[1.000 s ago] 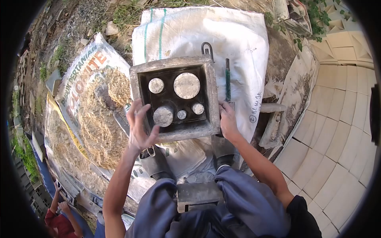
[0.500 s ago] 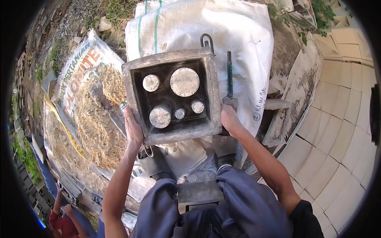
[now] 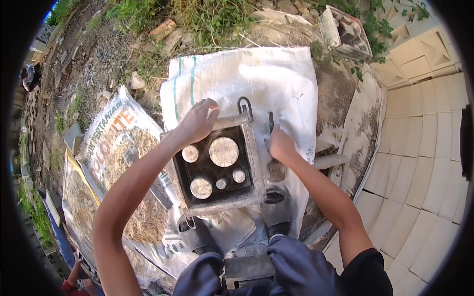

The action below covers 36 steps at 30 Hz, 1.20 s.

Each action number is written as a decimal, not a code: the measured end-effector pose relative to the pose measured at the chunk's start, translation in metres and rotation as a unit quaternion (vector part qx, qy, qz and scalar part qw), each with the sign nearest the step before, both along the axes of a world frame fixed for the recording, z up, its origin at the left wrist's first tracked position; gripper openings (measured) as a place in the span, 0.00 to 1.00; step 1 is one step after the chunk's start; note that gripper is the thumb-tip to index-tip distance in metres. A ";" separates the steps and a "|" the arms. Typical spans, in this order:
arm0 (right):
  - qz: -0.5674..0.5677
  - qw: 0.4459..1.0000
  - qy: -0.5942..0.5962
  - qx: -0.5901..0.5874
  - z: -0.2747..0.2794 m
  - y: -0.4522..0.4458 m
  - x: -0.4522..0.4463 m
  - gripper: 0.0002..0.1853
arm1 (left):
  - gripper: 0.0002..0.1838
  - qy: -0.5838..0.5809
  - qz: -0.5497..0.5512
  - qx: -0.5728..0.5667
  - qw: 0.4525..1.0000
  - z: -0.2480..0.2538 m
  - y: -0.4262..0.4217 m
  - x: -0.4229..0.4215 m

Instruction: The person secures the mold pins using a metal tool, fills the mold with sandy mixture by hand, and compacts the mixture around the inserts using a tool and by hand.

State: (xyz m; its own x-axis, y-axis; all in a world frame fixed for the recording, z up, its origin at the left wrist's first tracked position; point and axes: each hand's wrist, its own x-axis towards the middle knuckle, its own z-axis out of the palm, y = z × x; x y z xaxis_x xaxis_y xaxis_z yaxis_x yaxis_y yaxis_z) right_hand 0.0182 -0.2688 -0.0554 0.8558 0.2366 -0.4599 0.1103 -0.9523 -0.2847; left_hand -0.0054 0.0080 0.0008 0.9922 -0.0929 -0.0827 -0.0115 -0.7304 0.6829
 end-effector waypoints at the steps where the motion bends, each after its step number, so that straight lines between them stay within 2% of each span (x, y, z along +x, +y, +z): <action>1: 0.008 0.999 -0.052 0.004 -0.007 0.000 -0.006 0.21 | 0.19 0.136 0.036 -0.011 0.990 -0.004 -0.003 0.026; 3: 0.000 0.995 -0.101 0.017 -0.023 -0.002 -0.019 0.20 | 0.20 0.152 -0.057 0.067 0.984 -0.013 -0.013 0.065; 4: -0.011 0.990 -0.140 0.027 -0.029 -0.003 -0.021 0.20 | 0.20 0.147 -0.055 0.067 0.985 -0.022 -0.022 0.073; 5: -0.007 0.990 -0.141 0.022 -0.034 -0.007 -0.024 0.20 | 0.20 0.178 0.014 -0.048 0.983 -0.033 -0.034 0.077; 6: -0.064 0.986 -0.122 0.097 -0.034 -0.009 -0.024 0.20 | 0.19 0.206 0.083 -0.162 0.962 -0.038 -0.044 0.079; 7: -0.118 0.974 -0.098 0.167 -0.034 -0.012 -0.025 0.21 | 0.18 0.169 0.122 -0.144 0.967 -0.044 -0.053 0.075; 8: -0.112 0.976 -0.096 0.161 -0.031 -0.019 -0.024 0.21 | 0.18 0.170 0.127 -0.151 0.965 -0.048 -0.054 0.072; 10: -0.037 0.949 -0.204 0.238 -0.006 -0.028 -0.020 0.22 | 0.16 0.149 0.140 -0.193 0.960 -0.051 -0.051 0.069; 11: -0.074 0.930 -0.139 0.332 -0.006 -0.032 -0.014 0.23 | 0.16 0.148 0.145 -0.196 0.958 -0.051 -0.049 0.068; 12: -0.069 0.931 -0.136 0.331 0.013 -0.028 -0.007 0.23 | 0.15 0.160 0.174 -0.265 0.935 -0.051 -0.048 0.067; 13: -0.071 0.940 -0.062 0.327 0.046 -0.018 0.003 0.21 | 0.14 0.170 0.201 -0.331 0.906 -0.050 -0.047 0.066; 14: -0.076 0.943 0.010 0.323 0.065 -0.010 0.015 0.20 | 0.14 0.169 0.203 -0.331 0.906 -0.048 -0.048 0.065; 15: -0.073 0.943 0.011 0.325 0.066 -0.007 0.031 0.20 | 0.13 0.162 0.207 -0.335 0.905 -0.047 -0.049 0.065; 17: 0.133 0.965 -0.070 0.216 0.065 -0.003 0.062 0.18 | 0.13 0.156 0.211 -0.338 0.904 -0.048 -0.048 0.063; 18: 0.133 0.965 -0.071 0.216 0.074 0.002 0.073 0.18 | 0.13 0.152 0.212 -0.325 0.909 -0.053 -0.048 0.065; 20: 0.207 0.975 -0.078 0.024 0.104 0.013 0.091 0.14 | 0.13 0.146 0.215 -0.317 0.912 -0.061 -0.050 0.067; 22: 0.220 0.974 -0.062 0.002 0.117 0.027 0.109 0.14 | 0.14 0.072 0.233 -0.230 0.942 -0.065 -0.052 0.067; 24: 0.224 0.973 -0.046 -0.015 0.121 0.039 0.119 0.14 | 0.14 0.038 0.252 -0.210 0.944 -0.065 -0.052 0.069; 25: 0.273 0.959 -0.055 -0.056 0.120 0.047 0.119 0.13 | 0.14 0.005 0.269 -0.189 0.944 -0.065 -0.054 0.069; 26: 0.323 0.939 -0.063 -0.097 0.118 0.055 0.119 0.13 | 0.14 0.009 0.267 -0.188 0.945 -0.065 -0.054 0.069; 29: 0.365 0.917 -0.035 -0.156 0.121 0.083 0.118 0.15 | 0.14 0.022 0.284 -0.136 0.949 -0.065 -0.051 0.067; 32: 0.412 0.896 -0.066 -0.154 0.111 0.093 0.119 0.16 | 0.14 0.110 0.254 -0.192 0.941 -0.065 -0.048 0.069; 36: 0.391 0.913 -0.055 -0.104 0.094 0.069 0.129 0.16 | 0.15 0.110 0.223 -0.143 0.958 -0.054 -0.053 0.065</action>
State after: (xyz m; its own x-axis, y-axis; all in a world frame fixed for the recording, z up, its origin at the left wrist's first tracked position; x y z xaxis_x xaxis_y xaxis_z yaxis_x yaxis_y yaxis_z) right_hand 0.1468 -0.1995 0.0381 0.5072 0.7116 -0.4861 0.7959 -0.6032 -0.0525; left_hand 0.0599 -0.0449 -0.0529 0.9000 0.2869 -0.3282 0.4252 -0.4123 0.8057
